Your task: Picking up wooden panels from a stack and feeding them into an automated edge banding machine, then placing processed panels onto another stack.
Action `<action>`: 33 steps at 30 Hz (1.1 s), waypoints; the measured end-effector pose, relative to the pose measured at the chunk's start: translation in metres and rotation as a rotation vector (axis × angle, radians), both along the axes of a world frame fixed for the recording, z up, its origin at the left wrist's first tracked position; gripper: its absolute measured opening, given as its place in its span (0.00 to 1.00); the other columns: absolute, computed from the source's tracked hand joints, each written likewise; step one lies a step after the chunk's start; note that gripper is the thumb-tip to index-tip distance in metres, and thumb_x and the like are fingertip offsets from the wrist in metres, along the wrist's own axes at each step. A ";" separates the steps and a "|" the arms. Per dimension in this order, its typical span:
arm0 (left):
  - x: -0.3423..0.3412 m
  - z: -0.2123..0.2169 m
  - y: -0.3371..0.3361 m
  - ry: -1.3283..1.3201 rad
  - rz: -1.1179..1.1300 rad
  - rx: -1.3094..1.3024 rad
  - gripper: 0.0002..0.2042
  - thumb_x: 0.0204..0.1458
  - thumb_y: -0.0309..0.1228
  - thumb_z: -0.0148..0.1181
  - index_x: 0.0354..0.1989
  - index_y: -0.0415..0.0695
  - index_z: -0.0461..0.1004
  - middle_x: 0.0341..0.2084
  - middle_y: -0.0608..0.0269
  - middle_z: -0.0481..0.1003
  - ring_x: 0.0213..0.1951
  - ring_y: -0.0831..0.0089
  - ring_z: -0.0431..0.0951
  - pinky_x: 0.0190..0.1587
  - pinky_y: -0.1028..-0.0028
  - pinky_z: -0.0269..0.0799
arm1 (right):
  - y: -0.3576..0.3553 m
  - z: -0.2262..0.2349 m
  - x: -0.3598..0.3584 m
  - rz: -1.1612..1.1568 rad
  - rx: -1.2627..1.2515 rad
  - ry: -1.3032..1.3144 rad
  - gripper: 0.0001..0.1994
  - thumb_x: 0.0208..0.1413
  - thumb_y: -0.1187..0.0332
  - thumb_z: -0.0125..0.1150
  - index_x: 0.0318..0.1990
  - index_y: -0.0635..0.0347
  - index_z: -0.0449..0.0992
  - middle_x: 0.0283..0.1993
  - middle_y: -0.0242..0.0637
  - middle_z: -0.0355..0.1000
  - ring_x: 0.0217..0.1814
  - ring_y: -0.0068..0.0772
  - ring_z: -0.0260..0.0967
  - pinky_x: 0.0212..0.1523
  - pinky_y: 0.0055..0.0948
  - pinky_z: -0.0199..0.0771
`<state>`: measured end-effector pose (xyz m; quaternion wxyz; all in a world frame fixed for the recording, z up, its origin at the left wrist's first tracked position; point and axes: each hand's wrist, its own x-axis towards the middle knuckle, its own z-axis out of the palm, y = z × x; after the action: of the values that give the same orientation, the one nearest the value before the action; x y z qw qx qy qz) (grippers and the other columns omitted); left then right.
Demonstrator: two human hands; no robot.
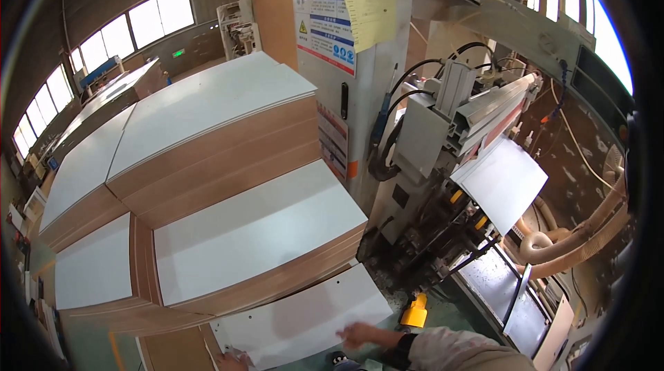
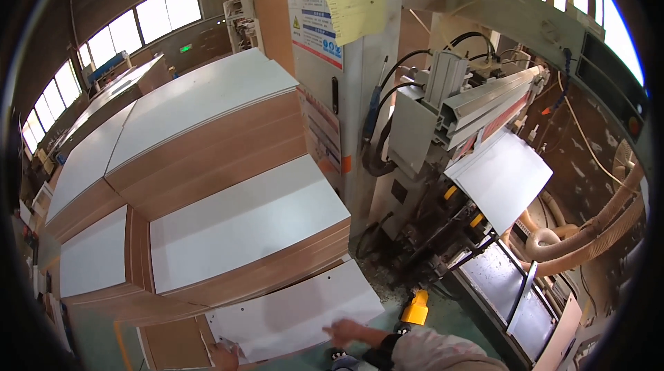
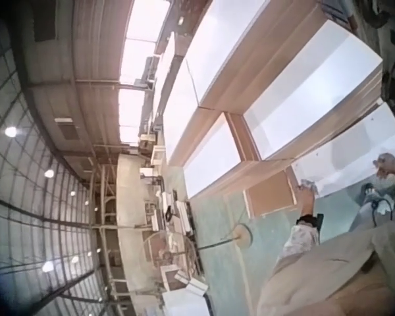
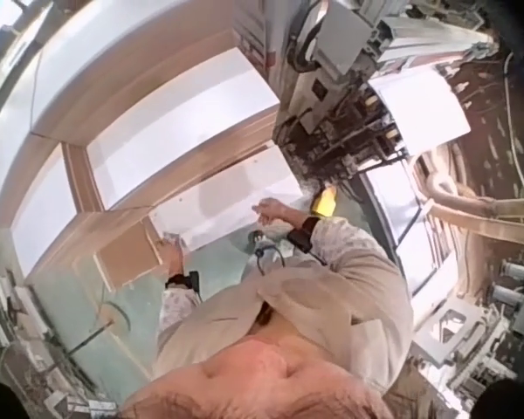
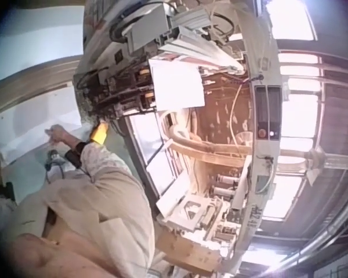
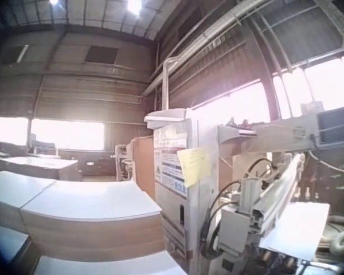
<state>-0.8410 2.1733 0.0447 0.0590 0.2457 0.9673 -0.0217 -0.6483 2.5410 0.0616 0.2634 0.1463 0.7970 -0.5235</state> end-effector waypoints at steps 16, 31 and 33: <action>-0.084 0.166 0.128 -0.950 0.647 1.996 0.27 0.43 0.56 0.57 0.26 0.41 0.62 0.30 0.51 0.68 0.37 0.60 0.72 0.41 0.70 0.72 | 0.127 0.138 -0.110 -1.268 0.041 0.741 0.17 0.56 0.66 0.50 0.51 0.61 0.65 0.36 0.37 0.69 0.31 0.26 0.70 0.30 0.23 0.72; -0.077 0.148 0.110 -0.688 0.102 1.674 0.30 0.50 0.39 0.57 0.54 0.30 0.56 0.46 0.44 0.64 0.47 0.57 0.65 0.49 0.63 0.64 | 0.100 0.158 -0.070 -1.447 -0.721 0.700 0.23 0.49 0.66 0.61 0.48 0.68 0.59 0.37 0.41 0.66 0.30 0.31 0.68 0.28 0.32 0.77; -0.051 0.193 0.127 -0.657 0.079 1.543 0.31 0.50 0.38 0.58 0.55 0.30 0.55 0.46 0.47 0.64 0.47 0.60 0.65 0.49 0.65 0.64 | 0.108 0.155 -0.064 -1.371 -0.705 0.706 0.21 0.50 0.66 0.60 0.47 0.69 0.61 0.37 0.41 0.66 0.32 0.31 0.68 0.31 0.31 0.76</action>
<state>-0.8920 2.3003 0.2379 0.1536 0.1768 0.6523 0.7208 -0.7127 2.6494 0.2161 -0.3463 0.3345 0.3576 -0.8002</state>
